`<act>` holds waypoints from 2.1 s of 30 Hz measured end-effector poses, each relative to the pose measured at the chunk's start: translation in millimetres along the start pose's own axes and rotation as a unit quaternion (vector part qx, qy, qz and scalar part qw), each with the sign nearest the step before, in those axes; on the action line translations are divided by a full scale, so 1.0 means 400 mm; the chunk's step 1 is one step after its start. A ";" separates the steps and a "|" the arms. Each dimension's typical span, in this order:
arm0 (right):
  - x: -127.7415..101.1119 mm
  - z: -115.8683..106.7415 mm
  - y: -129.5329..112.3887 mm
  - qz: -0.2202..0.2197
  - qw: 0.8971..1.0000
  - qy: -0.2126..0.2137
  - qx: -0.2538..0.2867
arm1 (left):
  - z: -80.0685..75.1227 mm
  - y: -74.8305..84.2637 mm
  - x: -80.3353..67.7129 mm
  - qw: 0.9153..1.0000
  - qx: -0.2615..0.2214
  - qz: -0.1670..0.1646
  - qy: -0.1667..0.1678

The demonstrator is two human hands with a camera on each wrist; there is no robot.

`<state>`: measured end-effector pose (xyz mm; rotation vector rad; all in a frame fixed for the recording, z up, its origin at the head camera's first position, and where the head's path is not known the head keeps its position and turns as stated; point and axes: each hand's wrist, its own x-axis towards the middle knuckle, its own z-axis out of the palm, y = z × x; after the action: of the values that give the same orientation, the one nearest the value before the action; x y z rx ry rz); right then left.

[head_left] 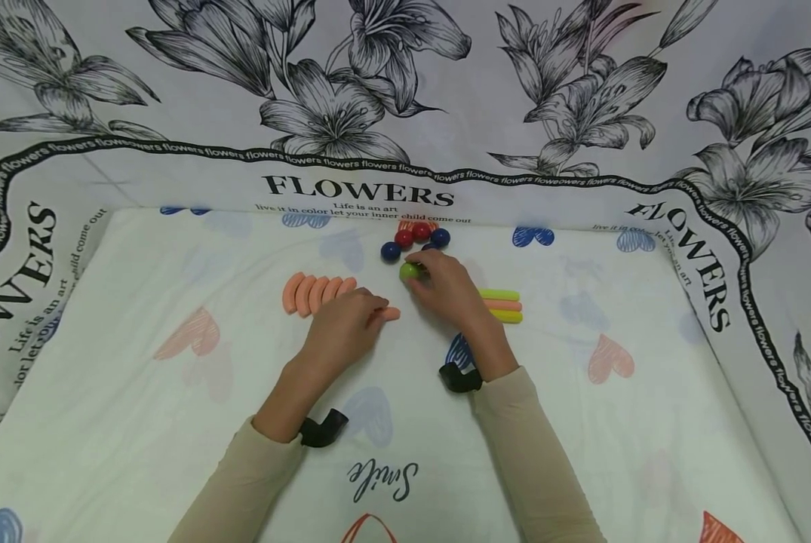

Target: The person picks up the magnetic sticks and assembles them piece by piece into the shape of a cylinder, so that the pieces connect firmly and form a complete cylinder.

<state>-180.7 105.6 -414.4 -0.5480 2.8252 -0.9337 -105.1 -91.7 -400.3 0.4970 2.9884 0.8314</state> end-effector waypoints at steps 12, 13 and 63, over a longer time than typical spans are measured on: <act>-0.034 0.019 0.009 -0.018 0.994 0.025 0.105 | -0.003 0.003 -0.008 0.999 -0.032 0.002 -0.029; -0.039 0.019 0.010 -0.018 0.993 0.029 0.116 | -0.004 0.003 -0.008 0.999 -0.034 -0.001 -0.028; -0.070 0.025 0.004 -0.028 0.973 -0.004 0.227 | -0.003 -0.022 0.010 0.965 -0.227 -0.129 -0.038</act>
<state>-152.9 111.9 -423.4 -0.5648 2.4708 -1.5211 -111.7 -98.2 -403.3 0.1183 2.5854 1.3704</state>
